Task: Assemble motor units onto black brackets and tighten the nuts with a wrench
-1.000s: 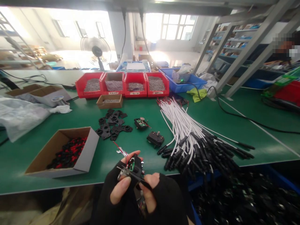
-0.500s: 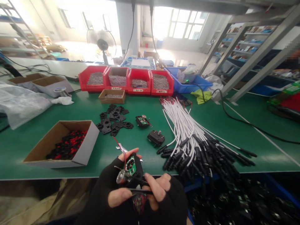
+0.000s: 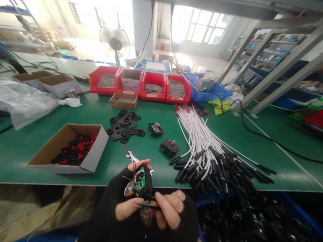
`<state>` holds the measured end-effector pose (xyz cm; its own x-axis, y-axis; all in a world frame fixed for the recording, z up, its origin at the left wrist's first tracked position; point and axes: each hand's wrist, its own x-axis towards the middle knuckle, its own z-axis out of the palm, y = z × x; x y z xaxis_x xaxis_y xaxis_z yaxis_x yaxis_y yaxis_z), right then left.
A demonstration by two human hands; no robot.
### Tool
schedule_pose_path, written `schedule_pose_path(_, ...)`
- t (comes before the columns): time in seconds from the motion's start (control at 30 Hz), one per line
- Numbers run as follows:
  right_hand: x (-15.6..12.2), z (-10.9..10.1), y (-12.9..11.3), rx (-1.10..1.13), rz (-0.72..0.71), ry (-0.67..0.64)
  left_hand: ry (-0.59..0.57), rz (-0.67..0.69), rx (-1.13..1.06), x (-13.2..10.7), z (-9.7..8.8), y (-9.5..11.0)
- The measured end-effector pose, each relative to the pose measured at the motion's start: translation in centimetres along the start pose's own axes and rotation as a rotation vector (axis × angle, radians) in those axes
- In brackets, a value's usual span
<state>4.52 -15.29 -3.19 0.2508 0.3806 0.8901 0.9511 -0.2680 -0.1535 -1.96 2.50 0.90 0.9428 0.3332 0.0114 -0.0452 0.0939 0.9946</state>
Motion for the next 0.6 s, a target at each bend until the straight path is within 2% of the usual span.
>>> schedule_pose_path(0.2, -0.9, 0.5, -0.2, -0.001, 0.012, -0.019, -0.040, -0.036, -0.010, -0.4, 0.0, -0.3)
schedule_pose_path(0.43, -0.1, 0.8, -1.6, -0.347, 0.118, -0.003, -0.077, -0.017, 0.019, -0.3, -0.2, -0.9)
schedule_pose_path(0.5, 0.4, 0.5, -2.1, -0.291, 0.203, -0.007, -0.060, -0.007, 0.029, -0.3, -0.1, -0.8)
schedule_pose_path(0.6, 1.1, 0.0, -2.8, 0.099, 0.483, -0.091, -0.065, 0.020, 0.012, -0.5, -0.1, -0.7)
